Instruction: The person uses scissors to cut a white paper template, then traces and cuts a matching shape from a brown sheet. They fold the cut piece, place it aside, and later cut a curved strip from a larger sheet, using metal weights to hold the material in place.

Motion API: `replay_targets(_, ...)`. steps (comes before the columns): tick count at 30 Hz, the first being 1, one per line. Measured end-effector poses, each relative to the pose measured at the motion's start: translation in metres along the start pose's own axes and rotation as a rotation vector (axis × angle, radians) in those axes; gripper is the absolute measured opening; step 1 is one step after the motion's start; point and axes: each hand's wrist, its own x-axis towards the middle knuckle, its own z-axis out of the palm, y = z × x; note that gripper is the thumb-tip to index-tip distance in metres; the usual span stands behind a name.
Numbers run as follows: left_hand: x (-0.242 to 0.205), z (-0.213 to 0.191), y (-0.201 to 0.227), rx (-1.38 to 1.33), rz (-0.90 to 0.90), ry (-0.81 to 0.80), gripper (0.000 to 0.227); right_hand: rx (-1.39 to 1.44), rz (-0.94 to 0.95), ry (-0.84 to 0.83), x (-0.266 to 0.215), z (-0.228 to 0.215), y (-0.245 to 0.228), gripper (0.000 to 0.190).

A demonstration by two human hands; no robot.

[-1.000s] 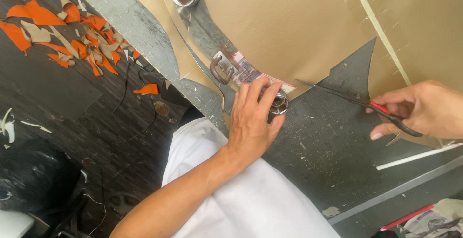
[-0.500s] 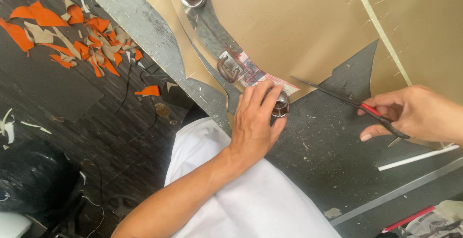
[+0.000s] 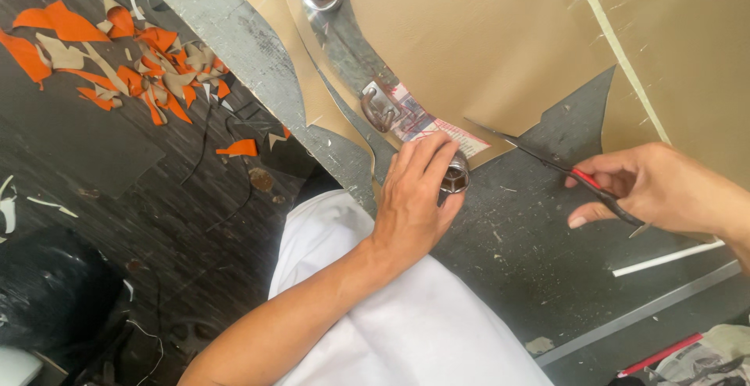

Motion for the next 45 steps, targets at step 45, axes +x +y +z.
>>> replay_targets(45,-0.005,-0.016,-0.019,-0.126,0.066,-0.070,0.057,0.059,0.150,0.055,-0.002,0.019,-0.072,0.048)
